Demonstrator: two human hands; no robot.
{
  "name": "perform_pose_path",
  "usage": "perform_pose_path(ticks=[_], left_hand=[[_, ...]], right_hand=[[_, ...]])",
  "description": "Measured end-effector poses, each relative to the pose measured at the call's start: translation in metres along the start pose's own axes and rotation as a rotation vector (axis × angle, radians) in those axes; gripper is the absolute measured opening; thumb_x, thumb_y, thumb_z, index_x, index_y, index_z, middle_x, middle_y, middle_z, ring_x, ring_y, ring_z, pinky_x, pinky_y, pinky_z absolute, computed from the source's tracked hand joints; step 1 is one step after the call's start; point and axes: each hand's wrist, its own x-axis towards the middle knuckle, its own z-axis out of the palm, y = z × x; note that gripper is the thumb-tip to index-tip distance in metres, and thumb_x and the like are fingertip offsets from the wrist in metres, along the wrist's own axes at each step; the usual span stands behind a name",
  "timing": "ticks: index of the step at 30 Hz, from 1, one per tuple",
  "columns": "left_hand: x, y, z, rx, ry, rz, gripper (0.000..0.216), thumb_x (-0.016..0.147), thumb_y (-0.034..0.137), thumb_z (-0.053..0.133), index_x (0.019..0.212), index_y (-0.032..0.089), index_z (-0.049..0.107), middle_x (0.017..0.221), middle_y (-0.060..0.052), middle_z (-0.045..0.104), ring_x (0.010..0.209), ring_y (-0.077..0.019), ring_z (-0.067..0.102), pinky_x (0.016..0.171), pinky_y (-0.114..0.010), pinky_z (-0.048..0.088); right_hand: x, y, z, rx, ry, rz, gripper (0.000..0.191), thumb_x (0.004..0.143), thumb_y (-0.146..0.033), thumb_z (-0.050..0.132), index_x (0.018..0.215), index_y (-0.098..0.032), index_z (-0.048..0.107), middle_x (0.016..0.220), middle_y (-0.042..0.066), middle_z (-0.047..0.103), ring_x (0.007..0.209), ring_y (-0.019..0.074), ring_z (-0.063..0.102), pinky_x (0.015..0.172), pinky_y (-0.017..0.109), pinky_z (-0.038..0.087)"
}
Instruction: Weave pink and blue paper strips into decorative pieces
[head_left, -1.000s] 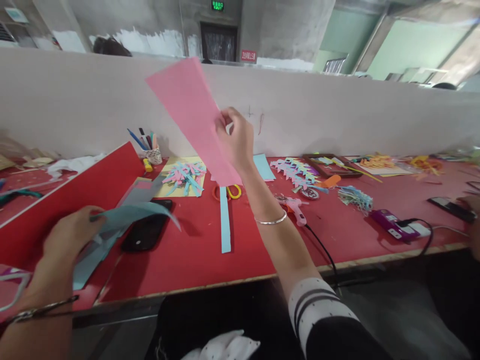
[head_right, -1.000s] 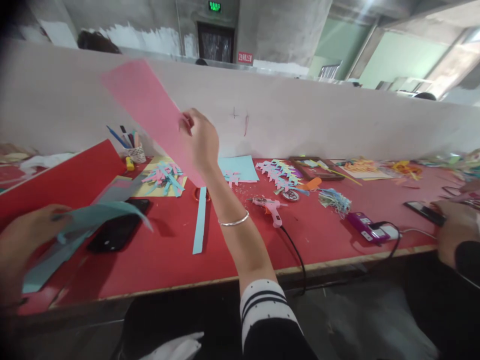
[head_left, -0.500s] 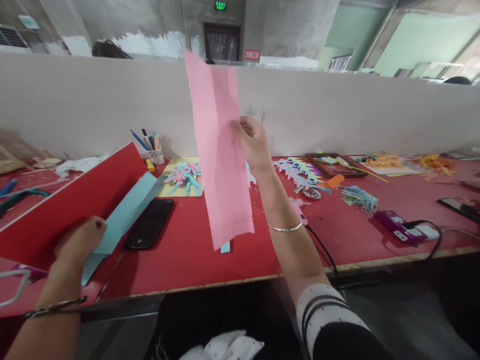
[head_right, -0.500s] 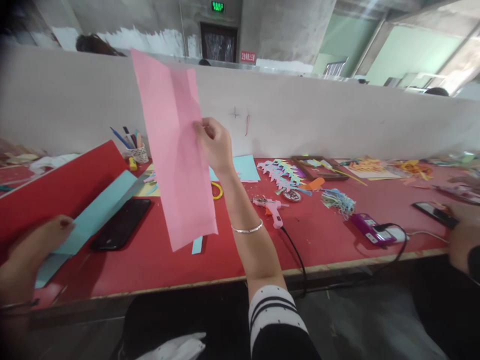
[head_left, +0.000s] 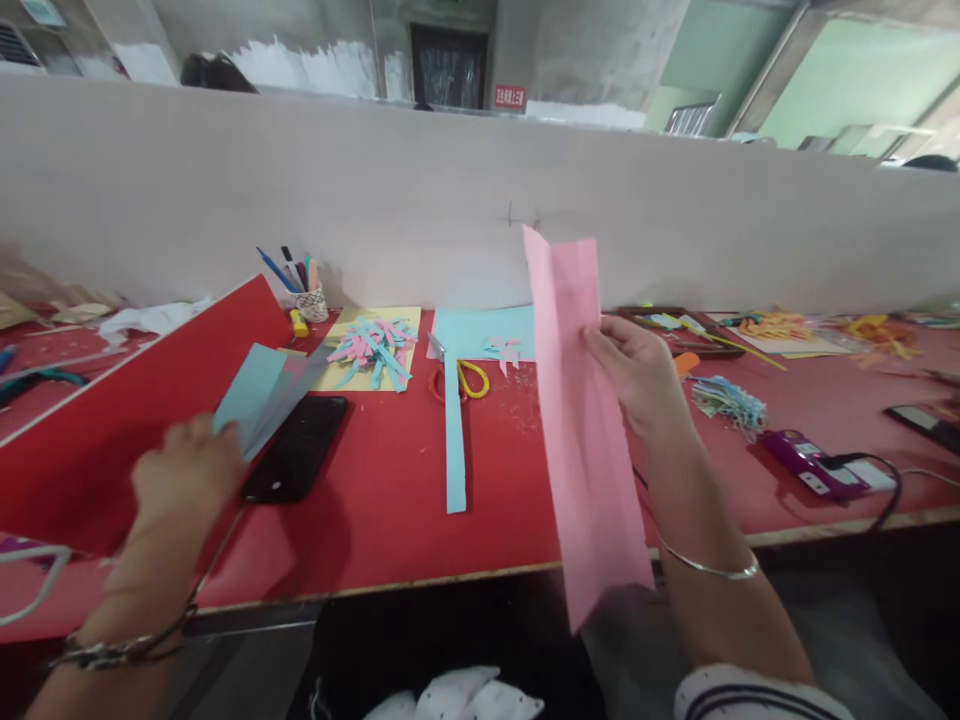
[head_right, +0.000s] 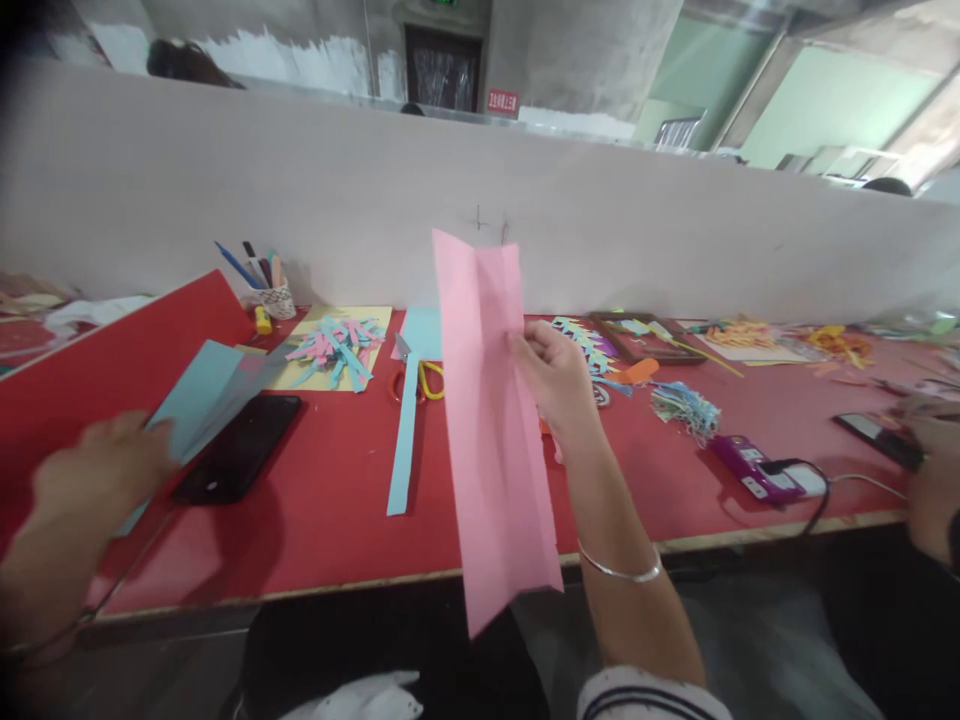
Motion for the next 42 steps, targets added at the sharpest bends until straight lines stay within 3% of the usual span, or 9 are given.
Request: perform_pose_path(ticks=[1,6,10,18,25,29,32,37,42], left_hand=[[0.000,0.020,-0.004,0.014,0.017,0.041,0.033,0.079,0.025,0.032,0.099,0.015,0.056,0.102,-0.012,0.059,0.094,-0.0271,0.053,0.071,-0.045,0.046],[-0.003,0.128,-0.007,-0.315,0.005,0.730,0.042,0.083,0.029,0.036,0.123,0.018,0.041,0.130,-0.009,0.045,0.121,-0.0200,0.037,0.095,-0.034,0.036],[-0.005,0.171,0.010,-0.296,-0.041,0.809,0.049,0.083,0.040,0.038,0.127,0.019,0.037,0.133,-0.012,0.041,0.121,-0.0233,0.037,0.094,-0.038,0.036],[0.012,0.181,0.019,-0.207,0.050,0.747,0.047,0.083,0.039,0.038,0.127,0.020,0.037,0.133,-0.013,0.039,0.116,-0.0225,0.043,0.093,-0.037,0.035],[0.021,0.200,0.002,-0.214,0.162,0.581,0.035,0.083,0.018,0.034,0.116,0.016,0.049,0.111,-0.014,0.055,0.096,-0.0225,0.054,0.076,-0.032,0.040],[0.007,0.200,-0.001,-0.296,0.163,0.771,0.033,0.086,0.027,0.032,0.111,0.018,0.051,0.109,-0.010,0.057,0.098,-0.0204,0.051,0.081,-0.032,0.036],[-0.008,0.197,0.005,-0.311,0.074,0.935,0.036,0.084,0.038,0.036,0.111,0.018,0.050,0.114,-0.007,0.055,0.105,-0.0206,0.047,0.090,-0.034,0.031],[-0.022,0.197,0.011,-0.244,0.072,0.748,0.041,0.082,0.041,0.040,0.109,0.013,0.051,0.117,-0.014,0.052,0.107,-0.0249,0.046,0.090,-0.039,0.029],[-0.026,0.199,0.006,-0.203,0.064,0.631,0.030,0.081,0.024,0.038,0.101,0.010,0.054,0.106,-0.017,0.057,0.097,-0.0261,0.051,0.079,-0.038,0.035]], right_hand=[[-0.006,0.005,-0.001,-0.032,-0.025,0.030,0.018,0.069,-0.034,0.053,0.071,-0.017,0.055,0.057,-0.005,0.047,0.050,0.0067,0.040,0.047,0.019,0.029],[-0.035,0.045,0.017,-0.237,-0.151,0.154,0.019,0.065,-0.034,0.048,0.055,-0.019,0.041,0.046,-0.008,0.032,0.043,0.0060,0.029,0.044,0.020,0.022],[-0.047,0.075,0.035,-0.368,-0.228,0.227,0.019,0.063,-0.031,0.041,0.052,-0.020,0.030,0.046,-0.007,0.027,0.043,0.0066,0.027,0.045,0.021,0.020],[-0.051,0.093,0.037,-0.477,-0.294,0.346,0.005,0.061,-0.024,0.040,0.062,-0.020,0.043,0.052,-0.005,0.043,0.050,0.0107,0.043,0.052,0.022,0.031],[-0.049,0.100,0.044,-0.469,-0.296,0.406,0.022,0.060,-0.018,0.046,0.082,-0.019,0.047,0.056,-0.006,0.048,0.057,0.0118,0.050,0.060,0.023,0.038],[-0.047,0.096,0.046,-0.362,-0.318,0.391,0.022,0.063,-0.028,0.052,0.082,-0.018,0.049,0.062,-0.005,0.050,0.058,0.0110,0.050,0.058,0.023,0.039],[-0.050,0.091,0.049,-0.241,-0.424,0.391,0.020,0.073,-0.032,0.041,0.078,-0.017,0.052,0.067,-0.001,0.054,0.059,0.0104,0.052,0.057,0.023,0.040],[-0.070,0.084,0.060,-0.368,-0.418,0.268,0.014,0.073,-0.024,0.045,0.082,-0.017,0.053,0.082,0.003,0.059,0.069,0.0110,0.054,0.065,0.025,0.043],[-0.086,0.079,0.069,-0.526,-0.439,0.253,0.034,0.072,-0.023,0.049,0.105,-0.018,0.045,0.084,0.003,0.058,0.064,0.0112,0.053,0.065,0.027,0.043]])
